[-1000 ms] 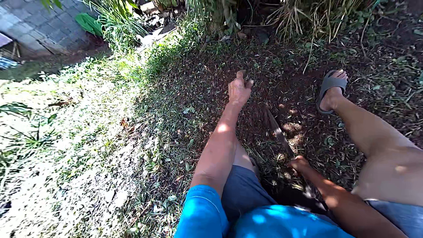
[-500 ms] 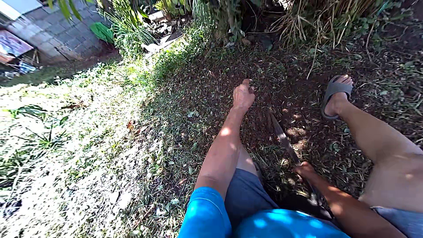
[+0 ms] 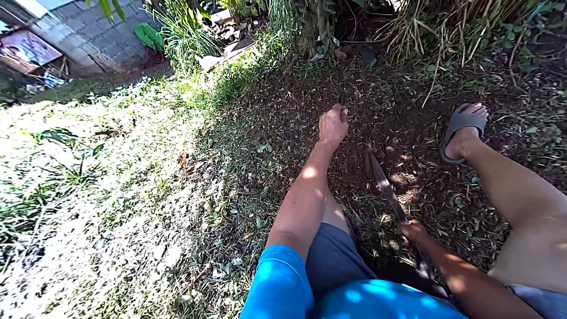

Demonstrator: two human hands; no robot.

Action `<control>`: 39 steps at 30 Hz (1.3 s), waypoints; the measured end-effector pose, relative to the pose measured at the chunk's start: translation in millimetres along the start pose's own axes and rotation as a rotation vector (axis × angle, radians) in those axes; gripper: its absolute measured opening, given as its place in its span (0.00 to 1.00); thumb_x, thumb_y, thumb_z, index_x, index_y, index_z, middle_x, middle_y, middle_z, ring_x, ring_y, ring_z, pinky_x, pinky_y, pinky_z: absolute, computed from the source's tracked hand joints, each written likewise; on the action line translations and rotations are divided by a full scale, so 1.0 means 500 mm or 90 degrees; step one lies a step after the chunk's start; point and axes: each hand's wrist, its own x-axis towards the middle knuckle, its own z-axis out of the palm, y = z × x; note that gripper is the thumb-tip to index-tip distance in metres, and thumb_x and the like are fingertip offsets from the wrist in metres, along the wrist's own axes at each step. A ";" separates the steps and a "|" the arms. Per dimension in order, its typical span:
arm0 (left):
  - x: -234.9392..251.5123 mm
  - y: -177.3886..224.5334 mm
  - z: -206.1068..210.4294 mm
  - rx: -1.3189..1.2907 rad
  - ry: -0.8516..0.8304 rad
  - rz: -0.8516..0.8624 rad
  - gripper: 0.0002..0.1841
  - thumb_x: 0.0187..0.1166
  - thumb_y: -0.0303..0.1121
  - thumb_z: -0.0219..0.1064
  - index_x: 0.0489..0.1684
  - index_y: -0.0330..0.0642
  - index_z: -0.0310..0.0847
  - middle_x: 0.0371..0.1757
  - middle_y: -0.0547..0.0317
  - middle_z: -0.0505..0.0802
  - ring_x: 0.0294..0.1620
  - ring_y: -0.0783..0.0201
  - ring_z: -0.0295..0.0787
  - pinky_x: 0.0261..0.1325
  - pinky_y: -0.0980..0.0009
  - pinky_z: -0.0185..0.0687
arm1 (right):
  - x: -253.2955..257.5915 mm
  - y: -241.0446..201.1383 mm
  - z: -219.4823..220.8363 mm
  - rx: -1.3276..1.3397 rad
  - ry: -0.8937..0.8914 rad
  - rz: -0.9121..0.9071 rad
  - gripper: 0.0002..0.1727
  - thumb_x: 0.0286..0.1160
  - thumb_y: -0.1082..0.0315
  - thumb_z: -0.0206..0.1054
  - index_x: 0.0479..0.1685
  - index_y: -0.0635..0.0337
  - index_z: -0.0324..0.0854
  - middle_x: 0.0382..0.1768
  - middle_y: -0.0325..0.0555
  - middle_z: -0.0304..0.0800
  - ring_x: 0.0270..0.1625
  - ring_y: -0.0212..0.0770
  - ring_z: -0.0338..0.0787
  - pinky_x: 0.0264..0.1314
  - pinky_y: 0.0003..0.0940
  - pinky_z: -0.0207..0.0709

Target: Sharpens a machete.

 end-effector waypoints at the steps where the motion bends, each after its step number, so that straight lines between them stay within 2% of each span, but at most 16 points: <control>1: 0.000 0.000 0.000 -0.002 0.001 0.000 0.17 0.93 0.32 0.53 0.66 0.30 0.81 0.56 0.34 0.92 0.63 0.39 0.89 0.72 0.43 0.76 | 0.002 0.001 0.000 0.026 -0.006 0.006 0.16 0.82 0.73 0.66 0.63 0.66 0.71 0.29 0.46 0.76 0.21 0.36 0.76 0.25 0.31 0.75; 6: 0.004 -0.011 -0.003 -0.007 0.015 0.014 0.19 0.94 0.37 0.53 0.57 0.26 0.83 0.50 0.32 0.92 0.58 0.38 0.90 0.67 0.42 0.78 | 0.011 -0.001 0.000 0.107 -0.016 0.009 0.08 0.82 0.73 0.66 0.52 0.63 0.72 0.18 0.40 0.69 0.13 0.34 0.69 0.15 0.29 0.69; 9: 0.004 -0.014 -0.004 -0.004 0.021 0.015 0.25 0.95 0.42 0.51 0.48 0.23 0.83 0.44 0.31 0.91 0.54 0.37 0.90 0.64 0.40 0.77 | 0.003 -0.016 -0.003 0.035 0.032 -0.025 0.12 0.83 0.67 0.67 0.55 0.64 0.74 0.23 0.43 0.71 0.16 0.36 0.70 0.19 0.32 0.70; 10: 0.004 -0.015 -0.002 -0.009 0.023 0.014 0.24 0.95 0.41 0.50 0.51 0.23 0.83 0.45 0.31 0.91 0.55 0.37 0.90 0.65 0.40 0.77 | -0.003 -0.024 -0.007 0.012 0.050 -0.044 0.12 0.84 0.66 0.66 0.54 0.65 0.76 0.25 0.45 0.73 0.18 0.37 0.72 0.21 0.34 0.71; 12: 0.005 -0.018 -0.003 -0.008 0.026 0.006 0.20 0.94 0.36 0.52 0.68 0.28 0.79 0.54 0.31 0.92 0.60 0.36 0.90 0.70 0.41 0.77 | -0.020 -0.051 -0.017 0.005 0.079 -0.092 0.14 0.86 0.65 0.63 0.56 0.69 0.76 0.30 0.48 0.75 0.22 0.39 0.74 0.27 0.37 0.74; 15: 0.002 -0.019 -0.015 -0.004 0.054 -0.019 0.23 0.91 0.31 0.54 0.84 0.34 0.67 0.59 0.30 0.91 0.65 0.34 0.88 0.74 0.39 0.73 | -0.061 -0.132 -0.042 0.123 0.136 -0.183 0.14 0.85 0.63 0.65 0.52 0.68 0.76 0.24 0.43 0.73 0.18 0.35 0.71 0.23 0.33 0.71; 19: 0.004 -0.052 -0.020 0.008 0.115 0.006 0.26 0.89 0.29 0.55 0.85 0.29 0.61 0.64 0.32 0.89 0.68 0.37 0.86 0.75 0.43 0.75 | -0.112 -0.234 -0.097 0.324 0.197 -0.293 0.13 0.86 0.63 0.66 0.44 0.67 0.78 0.18 0.37 0.74 0.14 0.30 0.71 0.21 0.28 0.73; 24: 0.013 -0.064 -0.014 -0.007 0.176 0.007 0.28 0.87 0.32 0.57 0.84 0.29 0.62 0.67 0.37 0.87 0.69 0.47 0.85 0.75 0.54 0.75 | -0.110 -0.267 -0.090 0.547 0.178 -0.367 0.14 0.87 0.61 0.66 0.32 0.53 0.70 0.07 0.29 0.66 0.06 0.28 0.69 0.12 0.27 0.73; 26: 0.017 -0.056 -0.007 -0.006 0.167 0.014 0.27 0.88 0.32 0.57 0.84 0.29 0.62 0.68 0.37 0.87 0.69 0.48 0.85 0.75 0.56 0.75 | -0.066 -0.206 -0.047 0.430 0.154 -0.257 0.16 0.86 0.58 0.67 0.33 0.58 0.71 0.09 0.34 0.66 0.07 0.30 0.68 0.12 0.28 0.72; 27: 0.018 -0.052 -0.003 -0.004 0.159 0.022 0.27 0.88 0.32 0.56 0.84 0.28 0.63 0.67 0.37 0.87 0.69 0.48 0.85 0.74 0.56 0.76 | -0.041 -0.158 -0.025 0.298 0.118 -0.172 0.17 0.86 0.56 0.67 0.39 0.62 0.72 0.14 0.38 0.68 0.10 0.33 0.68 0.15 0.30 0.71; 29: 0.014 -0.043 0.004 -0.007 0.139 0.029 0.27 0.88 0.32 0.56 0.83 0.29 0.63 0.67 0.37 0.87 0.67 0.48 0.86 0.73 0.56 0.77 | -0.013 -0.070 0.009 -0.013 0.015 -0.010 0.17 0.84 0.57 0.66 0.50 0.64 0.76 0.24 0.43 0.73 0.19 0.36 0.71 0.24 0.32 0.72; 31: 0.011 -0.039 0.008 -0.008 0.130 0.035 0.26 0.87 0.32 0.56 0.83 0.28 0.64 0.66 0.38 0.88 0.65 0.49 0.88 0.70 0.55 0.78 | -0.026 -0.041 0.025 -0.205 -0.052 0.068 0.17 0.84 0.58 0.64 0.58 0.64 0.78 0.36 0.47 0.78 0.30 0.39 0.78 0.37 0.38 0.76; 33: 0.013 -0.044 0.002 -0.004 0.126 0.045 0.26 0.87 0.31 0.56 0.82 0.29 0.65 0.64 0.39 0.89 0.61 0.51 0.89 0.68 0.56 0.80 | -0.040 -0.046 0.015 -0.236 -0.048 0.035 0.18 0.85 0.58 0.65 0.58 0.67 0.78 0.42 0.52 0.80 0.36 0.43 0.80 0.42 0.42 0.77; 36: 0.011 -0.057 -0.004 0.003 0.139 0.046 0.24 0.87 0.31 0.55 0.80 0.29 0.67 0.59 0.43 0.90 0.55 0.58 0.90 0.62 0.62 0.82 | -0.033 -0.066 -0.033 -0.179 0.014 -0.085 0.20 0.83 0.61 0.68 0.50 0.76 0.81 0.46 0.69 0.85 0.43 0.61 0.87 0.50 0.62 0.78; 37: 0.013 -0.059 -0.007 0.001 0.147 0.048 0.24 0.87 0.31 0.55 0.80 0.30 0.68 0.58 0.45 0.91 0.53 0.60 0.90 0.61 0.64 0.82 | -0.037 -0.094 -0.049 -0.155 0.044 -0.104 0.21 0.82 0.59 0.69 0.49 0.76 0.82 0.45 0.69 0.86 0.43 0.62 0.87 0.49 0.63 0.78; 39: 0.017 -0.062 -0.014 -0.003 0.162 0.050 0.25 0.86 0.32 0.55 0.80 0.29 0.68 0.58 0.46 0.91 0.53 0.62 0.89 0.61 0.66 0.81 | -0.053 -0.155 -0.071 -0.045 0.112 -0.164 0.20 0.82 0.57 0.70 0.45 0.72 0.81 0.33 0.58 0.82 0.29 0.50 0.81 0.37 0.52 0.77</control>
